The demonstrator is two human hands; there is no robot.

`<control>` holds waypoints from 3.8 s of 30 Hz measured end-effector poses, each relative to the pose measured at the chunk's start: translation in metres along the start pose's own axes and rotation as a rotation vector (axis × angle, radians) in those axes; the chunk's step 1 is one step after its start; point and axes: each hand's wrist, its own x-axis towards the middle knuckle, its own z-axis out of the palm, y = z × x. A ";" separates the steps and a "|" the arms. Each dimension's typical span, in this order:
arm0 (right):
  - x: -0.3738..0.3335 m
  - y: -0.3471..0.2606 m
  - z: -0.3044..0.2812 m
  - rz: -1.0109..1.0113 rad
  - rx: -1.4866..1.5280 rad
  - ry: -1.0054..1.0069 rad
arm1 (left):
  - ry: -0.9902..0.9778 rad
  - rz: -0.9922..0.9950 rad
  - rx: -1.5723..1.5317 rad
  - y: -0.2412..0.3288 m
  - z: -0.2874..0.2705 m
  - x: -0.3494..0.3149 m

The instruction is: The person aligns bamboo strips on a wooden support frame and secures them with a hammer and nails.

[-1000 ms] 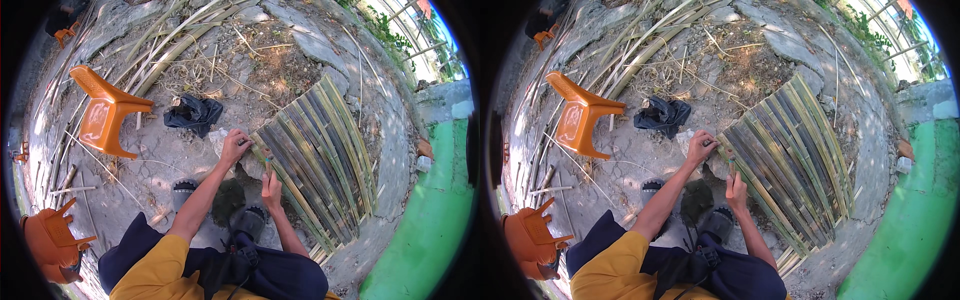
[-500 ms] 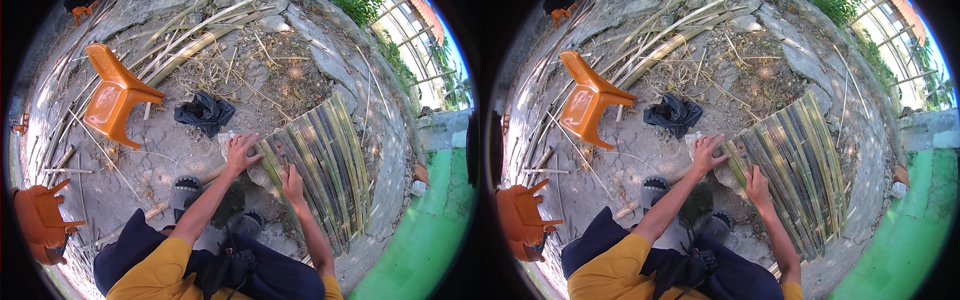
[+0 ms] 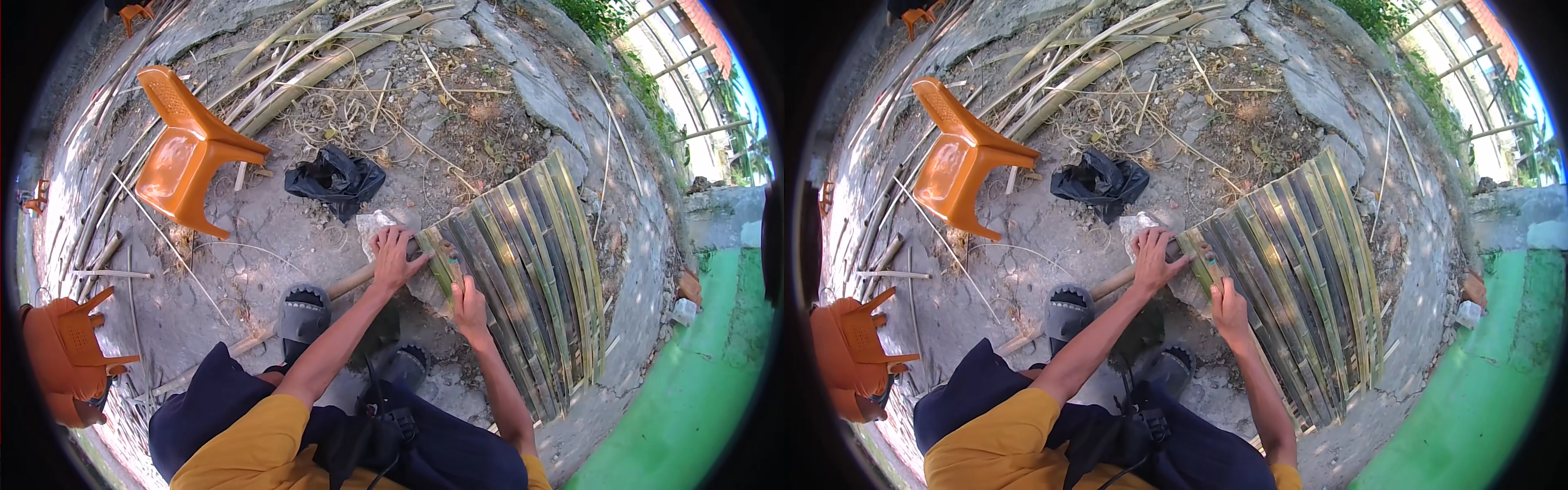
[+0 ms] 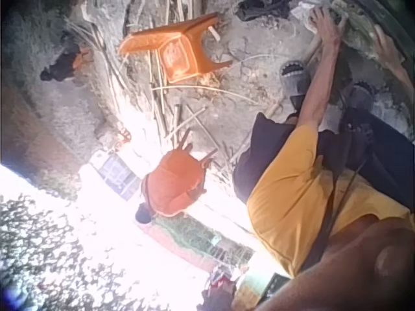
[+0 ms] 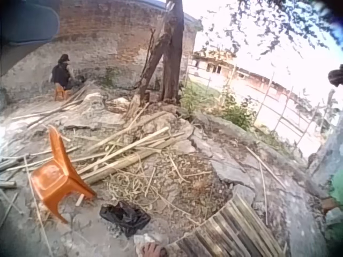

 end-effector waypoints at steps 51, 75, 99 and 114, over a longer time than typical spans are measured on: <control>0.007 -0.041 0.065 0.103 -0.046 0.121 | -0.088 0.078 -0.040 -0.022 -0.006 0.004; 0.003 -0.031 0.068 0.140 -0.103 0.083 | -0.055 0.098 -0.038 -0.018 -0.006 0.011; 0.000 -0.051 0.057 0.103 0.001 0.186 | -0.028 0.100 -0.076 -0.020 -0.008 0.015; 0.009 -0.037 0.001 -0.051 0.155 0.154 | -0.018 0.064 -0.041 0.001 -0.008 0.013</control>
